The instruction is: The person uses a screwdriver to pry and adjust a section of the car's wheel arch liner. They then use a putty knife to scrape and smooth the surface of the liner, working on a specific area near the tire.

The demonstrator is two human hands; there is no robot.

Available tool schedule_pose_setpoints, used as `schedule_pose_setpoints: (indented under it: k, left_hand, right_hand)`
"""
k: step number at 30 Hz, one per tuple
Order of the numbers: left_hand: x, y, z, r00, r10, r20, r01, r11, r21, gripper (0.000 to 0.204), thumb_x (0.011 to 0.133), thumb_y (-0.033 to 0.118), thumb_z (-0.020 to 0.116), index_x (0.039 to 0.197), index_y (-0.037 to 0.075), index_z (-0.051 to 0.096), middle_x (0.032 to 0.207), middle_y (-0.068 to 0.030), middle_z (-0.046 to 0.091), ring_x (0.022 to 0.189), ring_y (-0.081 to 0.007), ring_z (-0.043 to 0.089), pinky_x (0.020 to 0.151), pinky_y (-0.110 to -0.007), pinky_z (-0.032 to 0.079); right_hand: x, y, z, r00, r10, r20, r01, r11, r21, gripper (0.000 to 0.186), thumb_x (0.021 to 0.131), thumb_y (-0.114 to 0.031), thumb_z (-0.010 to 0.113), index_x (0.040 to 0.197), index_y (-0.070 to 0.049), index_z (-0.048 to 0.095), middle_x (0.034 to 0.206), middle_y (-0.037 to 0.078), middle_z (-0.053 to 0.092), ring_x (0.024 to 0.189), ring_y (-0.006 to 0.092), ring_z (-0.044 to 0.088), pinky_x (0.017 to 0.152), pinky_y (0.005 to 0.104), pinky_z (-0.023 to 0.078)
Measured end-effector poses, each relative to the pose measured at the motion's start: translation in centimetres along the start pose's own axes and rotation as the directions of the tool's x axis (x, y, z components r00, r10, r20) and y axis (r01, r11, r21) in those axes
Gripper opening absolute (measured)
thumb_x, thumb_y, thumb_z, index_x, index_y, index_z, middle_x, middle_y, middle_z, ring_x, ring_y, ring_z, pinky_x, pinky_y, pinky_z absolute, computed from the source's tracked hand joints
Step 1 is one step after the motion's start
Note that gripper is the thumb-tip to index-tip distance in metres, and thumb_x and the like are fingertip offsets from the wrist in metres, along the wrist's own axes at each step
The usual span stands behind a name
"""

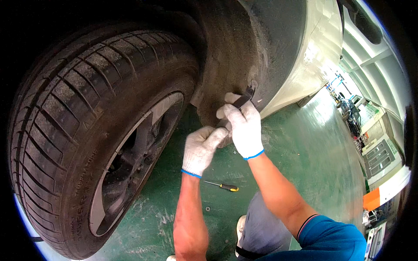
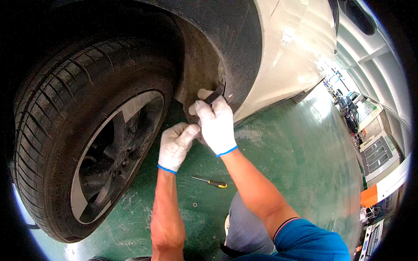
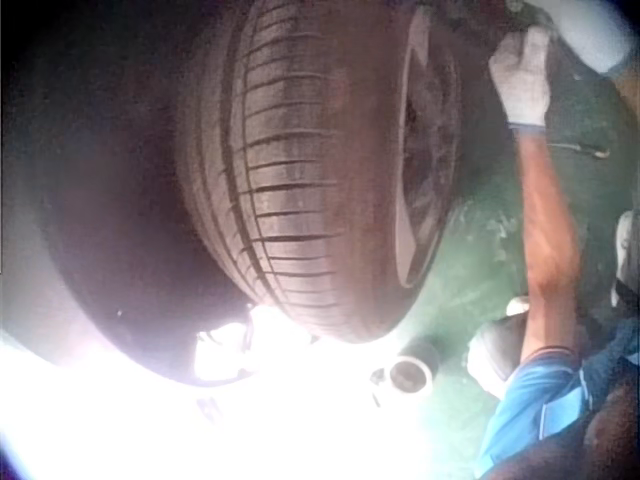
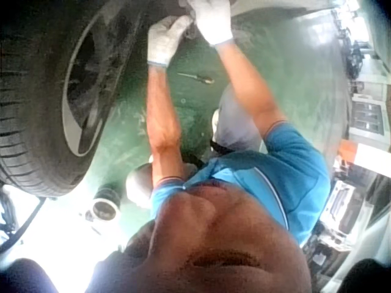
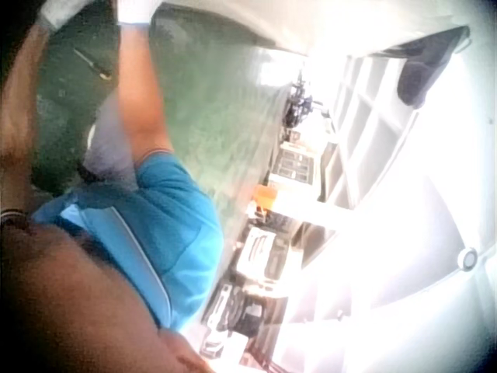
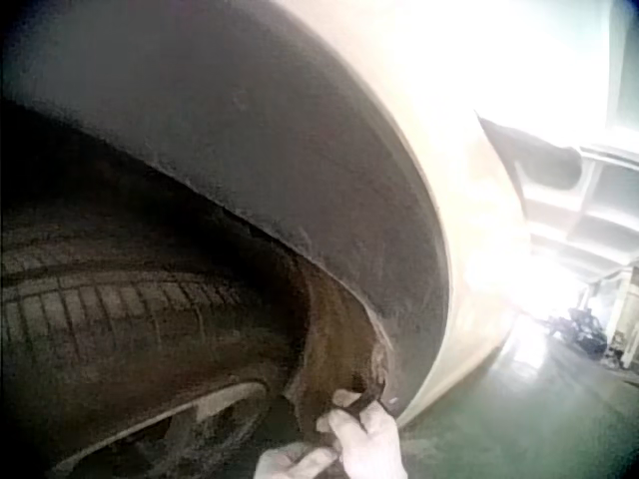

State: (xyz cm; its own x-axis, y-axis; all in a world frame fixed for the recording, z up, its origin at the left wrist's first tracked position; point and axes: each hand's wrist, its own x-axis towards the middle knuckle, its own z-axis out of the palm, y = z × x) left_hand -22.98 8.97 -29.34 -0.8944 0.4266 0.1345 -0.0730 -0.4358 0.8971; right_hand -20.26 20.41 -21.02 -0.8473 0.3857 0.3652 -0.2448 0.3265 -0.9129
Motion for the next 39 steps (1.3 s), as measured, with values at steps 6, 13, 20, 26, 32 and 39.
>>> schedule_pose_setpoints:
  k: [6, 13, 20, 26, 32, 39]
  left_hand:
    - [0.4, -0.5, -0.7, 0.977, -0.160, 0.142, 0.174, 0.980, -0.099, 0.033, 0.093, 0.033, 0.077, 0.081, 0.003, 0.072, 0.067, 0.0018, 0.061, 0.057, -0.0074, 0.051, 0.053, -0.026, 0.040]
    - [-0.2, 0.8, -0.3, 0.881, 0.417, -0.222, -0.199, 0.753, 0.627, 0.037, 0.087, 0.040, 0.079, 0.088, 0.004, 0.076, 0.068, -0.0122, 0.068, 0.059, -0.0153, 0.065, 0.060, -0.034, 0.052]
    - [0.5, -0.9, -0.1, 0.963, -0.153, 0.221, 0.195, 0.964, -0.179, 0.031, 0.097, 0.034, 0.073, 0.084, 0.005, 0.072, 0.067, 0.0043, 0.057, 0.057, -0.0033, 0.041, 0.053, -0.022, 0.031]
    - [1.0, -1.3, 0.4, 0.998, 0.059, 0.024, -0.058, 0.997, -0.060, 0.036, 0.093, 0.035, 0.077, 0.082, 0.001, 0.070, 0.067, 0.0009, 0.059, 0.054, -0.0048, 0.047, 0.049, -0.023, 0.035]
    - [0.9, -1.4, 0.1, 0.989, 0.145, -0.035, -0.144, 0.989, 0.020, 0.033, 0.092, 0.030, 0.078, 0.087, -0.002, 0.072, 0.073, 0.0002, 0.062, 0.068, -0.0080, 0.051, 0.061, -0.027, 0.044]
    - [0.7, -0.8, -0.1, 0.994, 0.107, -0.021, -0.106, 0.993, 0.059, 0.037, 0.091, 0.036, 0.080, 0.084, 0.000, 0.070, 0.068, 0.0045, 0.055, 0.061, -0.0058, 0.044, 0.055, -0.025, 0.038]
  right_hand:
    - [-0.3, -0.7, 0.2, 0.998, -0.067, -0.018, 0.060, 0.967, -0.249, 0.035, 0.098, -0.007, 0.059, 0.131, 0.004, 0.058, 0.090, 0.011, 0.071, 0.077, 0.0168, 0.067, 0.066, 0.0282, 0.054]
    - [1.4, -0.1, -0.6, 0.967, 0.061, 0.249, -0.140, 0.940, 0.311, 0.038, 0.099, -0.009, 0.061, 0.134, 0.004, 0.056, 0.099, 0.014, 0.072, 0.077, 0.0184, 0.067, 0.064, 0.0274, 0.055]
    - [-0.1, 0.3, 0.3, 0.982, -0.174, -0.071, 0.127, 0.891, -0.436, 0.042, 0.093, -0.016, 0.066, 0.128, 0.005, 0.059, 0.097, 0.024, 0.072, 0.088, 0.0372, 0.070, 0.077, 0.0415, 0.055]
    - [0.1, 0.0, -0.3, 0.996, -0.089, -0.004, 0.084, 0.956, -0.283, 0.040, 0.095, -0.015, 0.065, 0.128, 0.007, 0.058, 0.099, 0.021, 0.073, 0.088, 0.0314, 0.071, 0.077, 0.0377, 0.057]
    - [-0.4, -0.1, 0.3, 0.996, -0.073, 0.054, 0.077, 0.994, -0.074, 0.031, 0.100, -0.008, 0.057, 0.128, 0.005, 0.058, 0.094, 0.012, 0.072, 0.075, 0.0156, 0.067, 0.062, 0.0257, 0.053]
    - [-0.1, 1.1, 0.1, 0.991, -0.129, 0.037, 0.132, 0.984, -0.119, 0.032, 0.099, -0.007, 0.058, 0.129, 0.004, 0.058, 0.093, 0.010, 0.072, 0.068, 0.0112, 0.062, 0.056, 0.0240, 0.049]
